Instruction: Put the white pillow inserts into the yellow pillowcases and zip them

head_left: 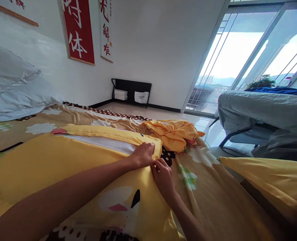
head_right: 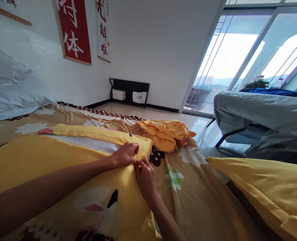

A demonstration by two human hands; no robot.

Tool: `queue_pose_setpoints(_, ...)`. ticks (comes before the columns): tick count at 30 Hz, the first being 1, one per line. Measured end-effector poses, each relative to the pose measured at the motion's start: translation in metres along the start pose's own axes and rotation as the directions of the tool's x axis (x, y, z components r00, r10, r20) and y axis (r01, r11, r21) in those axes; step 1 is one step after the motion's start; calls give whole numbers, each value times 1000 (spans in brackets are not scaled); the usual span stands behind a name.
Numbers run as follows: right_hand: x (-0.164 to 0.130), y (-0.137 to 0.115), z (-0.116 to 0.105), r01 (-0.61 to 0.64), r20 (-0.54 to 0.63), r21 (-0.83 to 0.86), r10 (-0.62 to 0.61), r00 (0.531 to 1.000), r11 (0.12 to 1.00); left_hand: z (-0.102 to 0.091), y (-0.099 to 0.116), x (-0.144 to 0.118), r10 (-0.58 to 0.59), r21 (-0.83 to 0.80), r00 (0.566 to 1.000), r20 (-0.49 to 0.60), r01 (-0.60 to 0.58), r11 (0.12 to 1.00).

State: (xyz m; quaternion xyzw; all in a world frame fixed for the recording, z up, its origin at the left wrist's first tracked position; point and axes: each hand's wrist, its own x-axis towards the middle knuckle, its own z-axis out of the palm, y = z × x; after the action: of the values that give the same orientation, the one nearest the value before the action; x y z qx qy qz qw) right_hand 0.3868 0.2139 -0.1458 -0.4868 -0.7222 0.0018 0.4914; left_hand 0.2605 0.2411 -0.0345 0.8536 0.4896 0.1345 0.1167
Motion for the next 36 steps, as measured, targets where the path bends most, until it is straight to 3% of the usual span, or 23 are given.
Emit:
queue_pose_setpoints(9,3,-2,-6,146,-83,-104,-155,984,984,0,3,-7,-78,-23,996,-50,76,997)
queue_pose_setpoints(19,18,-6,-27,38,-77,9,-37,996,999,-6,8,3,-141,-150,985,-99,125,981)
queue_pose_setpoints(25,18,-7,-26,-65,-92,79,72,993,995,-4,7,-6,-7,-156,983,-181,-22,987)
queue_pose_setpoints(31,19,-11,-27,-67,-105,109,78,991,992,-12,15,-3,-41,-138,983,-179,16,990)
queue_pose_setpoints(36,19,-10,-26,-65,-149,119,83,985,991,-7,18,-4,-35,-123,981,-193,11,992)
